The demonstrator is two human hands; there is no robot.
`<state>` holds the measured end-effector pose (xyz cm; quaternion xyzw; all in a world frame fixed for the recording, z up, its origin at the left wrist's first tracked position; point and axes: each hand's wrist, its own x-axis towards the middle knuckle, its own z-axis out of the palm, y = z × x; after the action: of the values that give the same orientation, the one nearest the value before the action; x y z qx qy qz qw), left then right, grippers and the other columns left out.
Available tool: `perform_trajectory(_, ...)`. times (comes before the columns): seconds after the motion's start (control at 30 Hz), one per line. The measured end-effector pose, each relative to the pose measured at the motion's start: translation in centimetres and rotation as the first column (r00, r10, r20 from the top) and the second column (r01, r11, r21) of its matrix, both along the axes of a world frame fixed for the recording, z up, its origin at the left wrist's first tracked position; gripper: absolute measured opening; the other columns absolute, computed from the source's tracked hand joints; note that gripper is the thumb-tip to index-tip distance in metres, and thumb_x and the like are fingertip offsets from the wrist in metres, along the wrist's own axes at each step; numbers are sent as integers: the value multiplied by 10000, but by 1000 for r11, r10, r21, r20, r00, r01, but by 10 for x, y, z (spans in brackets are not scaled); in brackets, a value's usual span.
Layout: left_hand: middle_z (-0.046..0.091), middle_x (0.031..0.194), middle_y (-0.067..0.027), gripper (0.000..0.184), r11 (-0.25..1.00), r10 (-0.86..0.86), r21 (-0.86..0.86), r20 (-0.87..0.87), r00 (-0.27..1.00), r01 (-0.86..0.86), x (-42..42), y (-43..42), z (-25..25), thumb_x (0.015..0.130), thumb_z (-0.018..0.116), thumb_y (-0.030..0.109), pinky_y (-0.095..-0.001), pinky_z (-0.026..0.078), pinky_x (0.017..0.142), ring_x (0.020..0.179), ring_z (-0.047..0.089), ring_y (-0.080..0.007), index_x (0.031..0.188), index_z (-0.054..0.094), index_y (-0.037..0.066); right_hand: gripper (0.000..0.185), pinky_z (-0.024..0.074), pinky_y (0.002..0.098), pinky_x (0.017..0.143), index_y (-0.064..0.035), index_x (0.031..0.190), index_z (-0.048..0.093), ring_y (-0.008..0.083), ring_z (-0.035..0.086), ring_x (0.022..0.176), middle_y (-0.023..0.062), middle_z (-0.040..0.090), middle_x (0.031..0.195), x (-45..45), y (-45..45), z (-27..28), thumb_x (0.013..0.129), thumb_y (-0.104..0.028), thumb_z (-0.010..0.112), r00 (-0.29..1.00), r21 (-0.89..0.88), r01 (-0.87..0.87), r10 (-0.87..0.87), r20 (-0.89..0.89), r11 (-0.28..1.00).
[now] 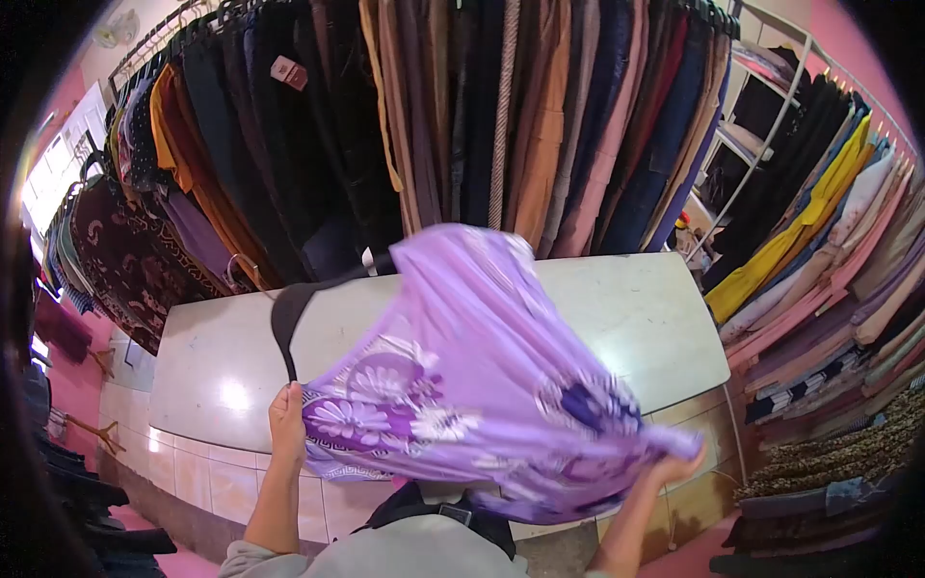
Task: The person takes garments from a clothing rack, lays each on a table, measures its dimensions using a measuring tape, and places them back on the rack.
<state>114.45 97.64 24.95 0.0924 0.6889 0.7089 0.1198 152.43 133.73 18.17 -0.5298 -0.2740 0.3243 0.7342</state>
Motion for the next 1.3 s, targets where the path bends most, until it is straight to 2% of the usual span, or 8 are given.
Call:
perform_trajectory(0.1, 527, 723, 32, 293, 977, 159, 122, 144, 977, -177, -23, -18, -1, 902, 486, 314, -194, 376, 584, 649, 448, -41, 806, 562, 48, 391, 492, 331, 722, -12, 1074, 513, 227, 551, 836, 109, 563, 928, -101, 64, 63, 717, 118, 421, 948, 190, -307, 283, 147, 933)
perform_trajectory(0.23, 564, 857, -36, 393, 917, 390, 19, 161, 907, -398, -78, -78, -40, 901, 461, 369, -251, 413, 707, 777, 500, -105, 951, 576, -4, 310, 421, 311, 828, -35, 898, 631, 243, 578, 882, 128, 627, 900, -258, 88, 75, 640, 56, 486, 695, 200, -455, 205, 689, 868)
perform_trajectory(0.37, 564, 856, -35, 433, 867, 499, -42, 106, 860, -497, -114, -140, -85, 900, 444, 398, -262, 409, 697, 766, 497, -111, 966, 572, -11, 259, 383, 371, 873, -63, 941, 623, 296, 534, 974, 142, 609, 978, -370, 36, 37, 691, -77, 556, 440, 11, -749, 485, 756, 663)
perform_trajectory(0.5, 575, 826, -72, 461, 760, 645, -174, 85, 759, -626, -144, -196, -139, 894, 446, 408, -289, 413, 693, 745, 500, -143, 917, 581, -33, 513, 378, 411, 869, -62, 1167, 461, 363, 480, 994, 183, 504, 1131, -419, -48, -55, 711, -216, 638, 255, -38, -760, 350, 901, 649)
perform_trajectory(0.73, 580, 849, -263, 523, 345, 701, -681, -270, 660, -646, -200, -311, -226, 891, 409, 405, -436, 407, 716, 806, 536, -406, 846, 565, -92, 431, 377, 421, 824, -80, 1065, 517, 317, 459, 997, 131, 491, 1119, -392, -163, -114, 720, -302, 648, -212, -322, -810, 267, 940, 490)
perform_trajectory(1.1, 551, 1006, -248, 463, 191, 635, -847, -278, 721, -495, -246, -365, -239, 870, 462, 393, -485, 417, 735, 925, 533, -400, 1050, 520, -30, 569, 328, 436, 880, -68, 1172, 449, 318, 393, 1085, 159, 402, 1216, -392, -208, -104, 773, -461, 550, -297, -427, -771, 326, 898, 473)
perform_trajectory(1.17, 431, 1222, -186, 478, -273, 678, -911, -410, 610, -309, -233, -320, -202, 865, 480, 362, -502, 373, 834, 1096, 454, -315, 1199, 410, 27, 572, 306, 446, 902, -67, 1197, 429, 323, 374, 1103, 165, 388, 1227, -388, -201, -102, 792, -459, 525, -246, -403, -813, 379, 892, 421)
perform_trajectory(1.3, 273, 1357, -144, 557, -395, 354, -748, -659, 663, -533, -220, -299, -239, 862, 472, 368, -528, 274, 944, 1236, 305, -280, 1295, 306, 58, 499, 299, 444, 911, -24, 1163, 422, 348, 407, 1058, 171, 444, 1152, -355, -152, -85, 790, -323, 563, -71, -239, -865, 364, 929, 441)
